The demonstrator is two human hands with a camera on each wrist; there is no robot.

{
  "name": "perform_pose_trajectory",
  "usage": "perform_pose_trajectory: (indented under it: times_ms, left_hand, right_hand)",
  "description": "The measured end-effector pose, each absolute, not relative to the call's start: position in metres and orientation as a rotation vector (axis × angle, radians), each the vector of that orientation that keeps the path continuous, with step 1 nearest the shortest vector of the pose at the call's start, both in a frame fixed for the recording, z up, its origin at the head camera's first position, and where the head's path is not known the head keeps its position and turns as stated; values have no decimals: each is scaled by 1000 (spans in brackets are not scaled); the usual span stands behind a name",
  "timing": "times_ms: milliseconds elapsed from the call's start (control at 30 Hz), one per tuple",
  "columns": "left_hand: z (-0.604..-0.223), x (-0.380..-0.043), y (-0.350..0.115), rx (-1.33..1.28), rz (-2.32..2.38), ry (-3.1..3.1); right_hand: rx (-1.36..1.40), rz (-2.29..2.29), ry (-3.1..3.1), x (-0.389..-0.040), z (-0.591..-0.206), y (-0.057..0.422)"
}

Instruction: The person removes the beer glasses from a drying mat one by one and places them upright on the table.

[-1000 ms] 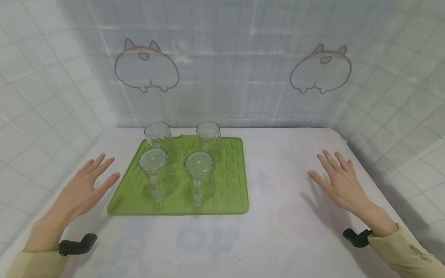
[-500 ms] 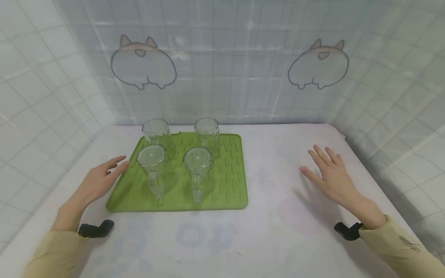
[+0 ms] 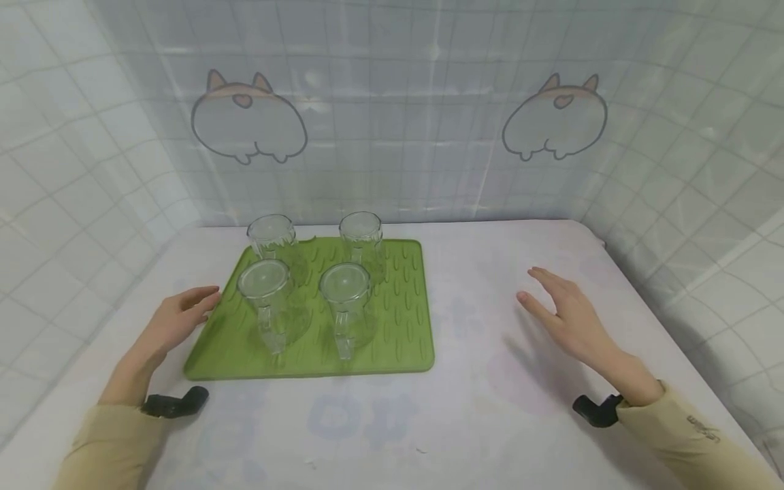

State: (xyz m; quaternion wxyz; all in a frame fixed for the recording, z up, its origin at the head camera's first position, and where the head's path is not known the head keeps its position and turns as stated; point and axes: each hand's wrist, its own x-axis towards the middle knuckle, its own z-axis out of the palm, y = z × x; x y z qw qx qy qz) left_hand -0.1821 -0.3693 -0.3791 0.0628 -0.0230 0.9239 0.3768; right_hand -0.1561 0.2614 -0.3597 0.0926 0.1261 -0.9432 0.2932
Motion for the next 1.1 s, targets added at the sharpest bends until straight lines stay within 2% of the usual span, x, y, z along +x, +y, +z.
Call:
perform_pose_trajectory:
  times_ms: [567, 1100]
  left_hand:
    - [-395, -180, -380, -60, 1189, 2812]
    - [-405, -178, -386, 26, 1158, 2902]
  right_hand:
    - [330, 1168, -2717, -165, -362, 229]
    - [387, 1685, -2468, -155, -367, 153]
